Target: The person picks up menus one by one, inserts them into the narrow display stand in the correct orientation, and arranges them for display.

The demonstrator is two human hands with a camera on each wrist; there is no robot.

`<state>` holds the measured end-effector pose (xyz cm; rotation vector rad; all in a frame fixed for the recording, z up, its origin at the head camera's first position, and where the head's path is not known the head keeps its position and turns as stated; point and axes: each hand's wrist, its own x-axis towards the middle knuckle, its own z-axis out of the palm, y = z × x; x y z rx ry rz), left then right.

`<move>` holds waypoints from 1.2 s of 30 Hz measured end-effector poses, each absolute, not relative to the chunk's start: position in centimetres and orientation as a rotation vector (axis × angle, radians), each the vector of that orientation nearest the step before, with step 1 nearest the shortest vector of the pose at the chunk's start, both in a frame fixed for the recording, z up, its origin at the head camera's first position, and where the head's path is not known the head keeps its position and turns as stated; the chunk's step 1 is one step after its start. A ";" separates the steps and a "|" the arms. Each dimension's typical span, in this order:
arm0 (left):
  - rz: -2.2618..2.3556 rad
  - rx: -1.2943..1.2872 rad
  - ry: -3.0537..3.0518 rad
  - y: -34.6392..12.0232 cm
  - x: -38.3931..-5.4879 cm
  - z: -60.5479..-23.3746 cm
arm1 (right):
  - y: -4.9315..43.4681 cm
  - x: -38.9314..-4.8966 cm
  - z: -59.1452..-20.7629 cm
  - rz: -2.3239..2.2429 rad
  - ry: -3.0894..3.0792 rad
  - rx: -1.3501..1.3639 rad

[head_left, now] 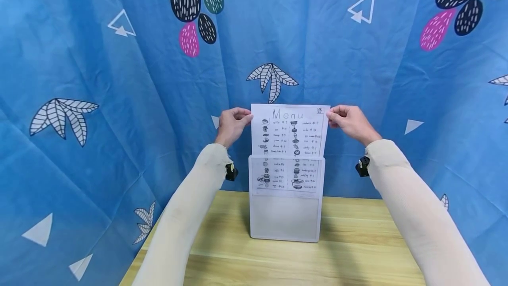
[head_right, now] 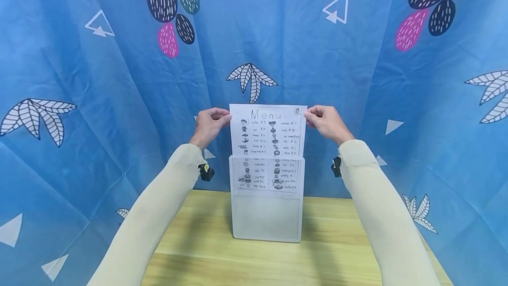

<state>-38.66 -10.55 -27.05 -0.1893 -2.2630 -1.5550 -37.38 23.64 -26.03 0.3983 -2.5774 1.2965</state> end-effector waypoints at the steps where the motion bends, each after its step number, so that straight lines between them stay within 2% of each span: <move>1: -1.556 -0.185 -2.265 -10.5 -38.6 -27.1 | 23.6 -37.4 -26.1 1.294 -2.576 0.398; 24: -1.548 -0.231 -2.266 -10.7 -38.5 -28.6 | 23.7 -37.5 -27.4 1.321 -2.602 0.403; 36: -1.447 -0.236 -2.260 -10.3 -38.2 -26.1 | 23.0 -37.1 -26.3 1.333 -2.527 0.427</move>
